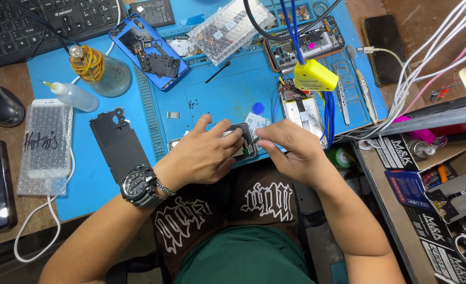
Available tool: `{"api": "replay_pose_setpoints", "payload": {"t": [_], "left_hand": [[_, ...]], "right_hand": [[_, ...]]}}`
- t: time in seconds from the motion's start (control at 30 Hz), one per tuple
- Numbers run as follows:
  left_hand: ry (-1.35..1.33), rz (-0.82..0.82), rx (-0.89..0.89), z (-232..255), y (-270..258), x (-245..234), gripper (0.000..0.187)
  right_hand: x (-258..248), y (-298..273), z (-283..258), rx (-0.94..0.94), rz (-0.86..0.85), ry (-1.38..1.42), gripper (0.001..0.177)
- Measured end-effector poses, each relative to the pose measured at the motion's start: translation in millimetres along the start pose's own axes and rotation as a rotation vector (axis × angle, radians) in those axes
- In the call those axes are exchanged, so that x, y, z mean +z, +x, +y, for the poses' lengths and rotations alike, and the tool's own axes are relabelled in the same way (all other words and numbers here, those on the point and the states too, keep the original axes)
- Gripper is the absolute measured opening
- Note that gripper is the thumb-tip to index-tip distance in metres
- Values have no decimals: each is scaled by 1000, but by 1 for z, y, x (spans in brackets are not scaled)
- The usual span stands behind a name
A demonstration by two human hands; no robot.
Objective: The person uses a screwdriver to remove screws from the internal frame of a disassembled smartphone. They then use their fingers to carefully lift and detach small ribbon cable connectors from the motherboard.
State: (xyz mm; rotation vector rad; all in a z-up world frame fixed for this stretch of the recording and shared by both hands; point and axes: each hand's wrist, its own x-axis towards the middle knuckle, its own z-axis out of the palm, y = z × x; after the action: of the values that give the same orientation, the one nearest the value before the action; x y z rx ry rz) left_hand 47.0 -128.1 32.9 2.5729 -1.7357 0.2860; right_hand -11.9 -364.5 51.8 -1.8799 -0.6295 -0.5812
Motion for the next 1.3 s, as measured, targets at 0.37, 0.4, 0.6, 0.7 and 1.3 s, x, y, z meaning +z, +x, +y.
{"api": "replay_pose_setpoints", "payload": {"t": [0.37, 0.4, 0.6, 0.7, 1.3], "left_hand": [[-48, -7, -27, 3, 5, 5, 41], [-100, -23, -55, 2, 5, 2, 45], [-291, 6, -150, -1, -1, -8, 65], [-315, 30, -151, 1, 0, -8, 55], [-56, 210, -245, 41, -13, 16, 34]], "right_hand": [[3, 9, -7, 37, 5, 2, 31], [2, 14, -18, 101, -22, 112, 32], [1, 4, 2, 48, -2, 27, 33], [2, 2, -3, 112, 1, 23, 38], [7, -15, 5, 34, 91, -204, 28]]}}
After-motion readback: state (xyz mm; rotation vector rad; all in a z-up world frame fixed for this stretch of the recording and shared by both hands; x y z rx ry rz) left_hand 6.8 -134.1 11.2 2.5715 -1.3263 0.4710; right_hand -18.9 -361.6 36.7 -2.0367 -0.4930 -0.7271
